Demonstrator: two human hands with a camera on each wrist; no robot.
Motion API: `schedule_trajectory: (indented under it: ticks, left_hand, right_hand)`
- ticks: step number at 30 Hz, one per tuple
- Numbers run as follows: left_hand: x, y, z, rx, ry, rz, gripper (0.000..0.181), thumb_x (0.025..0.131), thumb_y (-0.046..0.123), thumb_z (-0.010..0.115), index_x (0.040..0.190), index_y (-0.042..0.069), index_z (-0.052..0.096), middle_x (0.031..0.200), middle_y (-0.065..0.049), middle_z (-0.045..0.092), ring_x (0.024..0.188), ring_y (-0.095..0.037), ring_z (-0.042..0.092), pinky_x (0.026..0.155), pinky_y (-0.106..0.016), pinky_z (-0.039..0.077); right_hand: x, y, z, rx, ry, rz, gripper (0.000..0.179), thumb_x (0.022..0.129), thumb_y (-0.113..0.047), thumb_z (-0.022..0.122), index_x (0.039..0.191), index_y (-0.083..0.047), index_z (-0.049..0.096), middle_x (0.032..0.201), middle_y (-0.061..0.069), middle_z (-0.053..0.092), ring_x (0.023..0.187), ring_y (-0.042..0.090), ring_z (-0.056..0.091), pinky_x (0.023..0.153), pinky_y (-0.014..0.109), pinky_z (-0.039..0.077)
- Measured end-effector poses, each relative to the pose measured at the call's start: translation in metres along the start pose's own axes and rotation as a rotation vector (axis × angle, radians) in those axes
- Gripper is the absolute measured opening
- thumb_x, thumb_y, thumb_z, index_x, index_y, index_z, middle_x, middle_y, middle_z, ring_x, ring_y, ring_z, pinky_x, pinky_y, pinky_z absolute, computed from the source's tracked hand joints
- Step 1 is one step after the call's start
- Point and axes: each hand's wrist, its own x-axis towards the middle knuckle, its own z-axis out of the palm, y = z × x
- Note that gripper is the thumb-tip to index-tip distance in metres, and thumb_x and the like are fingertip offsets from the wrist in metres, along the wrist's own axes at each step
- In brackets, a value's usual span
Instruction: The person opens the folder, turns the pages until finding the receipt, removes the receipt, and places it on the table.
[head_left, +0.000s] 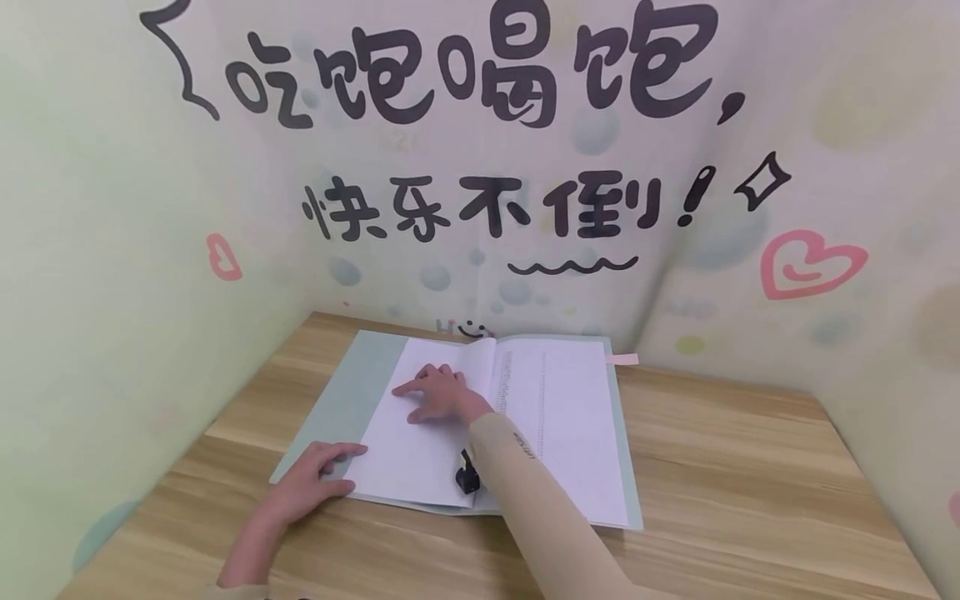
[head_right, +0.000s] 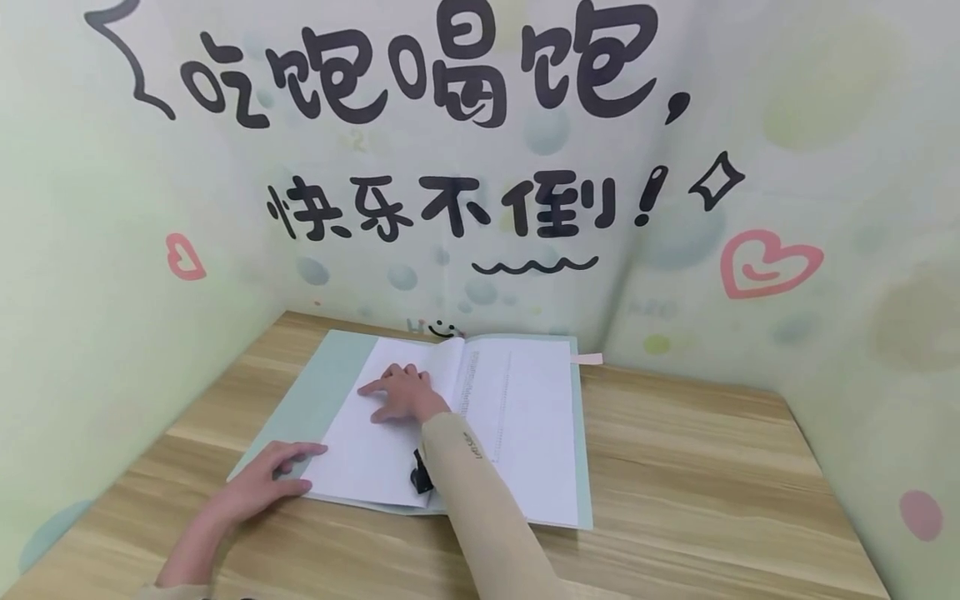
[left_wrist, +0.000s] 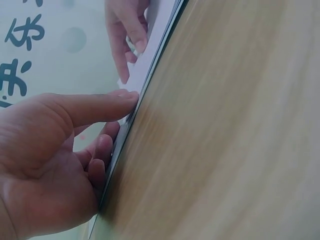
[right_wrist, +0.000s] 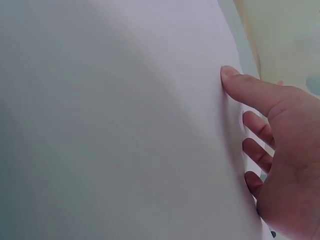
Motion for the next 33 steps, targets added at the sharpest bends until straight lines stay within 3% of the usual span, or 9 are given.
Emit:
schedule_trajectory:
  ticks: [10, 20, 27, 33]
  left_hand:
    - [-0.002, -0.002, 0.001, -0.008, -0.01, -0.003, 0.047, 0.08, 0.014, 0.076, 0.126, 0.014, 0.065, 0.119, -0.015, 0.054, 0.098, -0.022, 0.045, 0.082, -0.031, 0.04]
    - [0.001, -0.003, -0.001, 0.004, -0.041, 0.04, 0.048, 0.079, 0.02, 0.079, 0.125, 0.014, 0.065, 0.112, -0.012, 0.051, 0.093, -0.021, 0.04, 0.075, -0.026, 0.036]
    - [0.003, 0.001, 0.001, -0.005, -0.029, 0.057, 0.044, 0.082, 0.02, 0.077, 0.124, 0.012, 0.065, 0.108, -0.012, 0.051, 0.089, -0.019, 0.038, 0.073, -0.025, 0.034]
    - [0.001, 0.001, 0.002, -0.012, -0.013, 0.047, 0.042, 0.081, 0.016, 0.076, 0.121, 0.01, 0.065, 0.106, -0.012, 0.051, 0.086, -0.018, 0.038, 0.071, -0.024, 0.034]
  right_hand:
    - [-0.01, -0.005, -0.004, 0.049, -0.012, 0.012, 0.051, 0.088, -0.041, 0.072, 0.135, -0.046, 0.056, 0.143, 0.001, 0.047, 0.123, 0.023, 0.04, 0.104, 0.042, 0.032]
    - [-0.021, -0.007, -0.007, 0.082, 0.012, 0.032, 0.05, 0.088, -0.037, 0.072, 0.135, -0.043, 0.057, 0.141, 0.003, 0.048, 0.121, 0.024, 0.041, 0.103, 0.044, 0.032]
    - [-0.021, -0.008, -0.009, 0.012, 0.023, 0.036, 0.049, 0.089, -0.038, 0.071, 0.136, -0.042, 0.057, 0.141, 0.001, 0.05, 0.123, 0.022, 0.042, 0.103, 0.041, 0.034]
    - [-0.022, -0.009, -0.013, -0.028, 0.051, -0.018, 0.046, 0.09, -0.034, 0.071, 0.134, -0.033, 0.061, 0.134, 0.0, 0.059, 0.121, 0.019, 0.051, 0.104, 0.038, 0.042]
